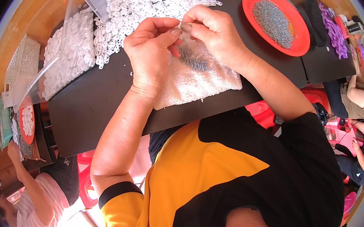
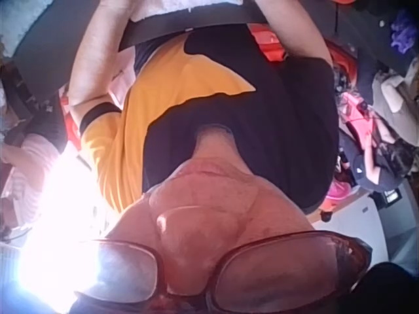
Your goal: Manually assembling small plastic and metal components at a workbench.
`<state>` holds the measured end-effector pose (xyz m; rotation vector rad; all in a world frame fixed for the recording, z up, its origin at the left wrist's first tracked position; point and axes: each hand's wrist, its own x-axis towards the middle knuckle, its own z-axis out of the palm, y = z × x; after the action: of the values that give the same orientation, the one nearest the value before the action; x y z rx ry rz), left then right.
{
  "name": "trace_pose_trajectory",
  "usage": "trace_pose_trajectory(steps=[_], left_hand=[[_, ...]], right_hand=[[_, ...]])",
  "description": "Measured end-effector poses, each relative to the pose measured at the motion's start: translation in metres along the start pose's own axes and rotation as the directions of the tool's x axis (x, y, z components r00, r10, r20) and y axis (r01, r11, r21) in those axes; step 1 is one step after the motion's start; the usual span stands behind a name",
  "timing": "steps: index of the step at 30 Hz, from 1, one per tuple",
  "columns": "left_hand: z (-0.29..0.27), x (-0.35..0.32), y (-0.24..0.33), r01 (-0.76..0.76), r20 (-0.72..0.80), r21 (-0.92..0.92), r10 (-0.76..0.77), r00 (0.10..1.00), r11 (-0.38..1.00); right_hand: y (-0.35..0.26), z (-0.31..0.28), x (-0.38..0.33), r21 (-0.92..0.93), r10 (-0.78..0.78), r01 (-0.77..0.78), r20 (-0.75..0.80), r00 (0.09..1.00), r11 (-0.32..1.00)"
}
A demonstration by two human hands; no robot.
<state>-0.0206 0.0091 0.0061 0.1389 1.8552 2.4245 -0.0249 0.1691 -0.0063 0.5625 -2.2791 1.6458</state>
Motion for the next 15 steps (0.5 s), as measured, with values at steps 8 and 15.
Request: trace_pose_trajectory(steps=[8, 15], left_hand=[[-0.001, 0.007, 0.0, 0.007, -0.009, -0.148, -0.009, 1.0, 0.989], [-0.004, 0.009, -0.001, 0.17, -0.014, -0.155, -0.174, 0.985, 0.973]], right_hand=[[0.0, -0.001, 0.0, 0.089, 0.041, -0.04, -0.002, 0.999, 0.995], [-0.001, -0.003, -0.001, 0.068, 0.003, -0.002, -0.024, 1.0, 0.998]])
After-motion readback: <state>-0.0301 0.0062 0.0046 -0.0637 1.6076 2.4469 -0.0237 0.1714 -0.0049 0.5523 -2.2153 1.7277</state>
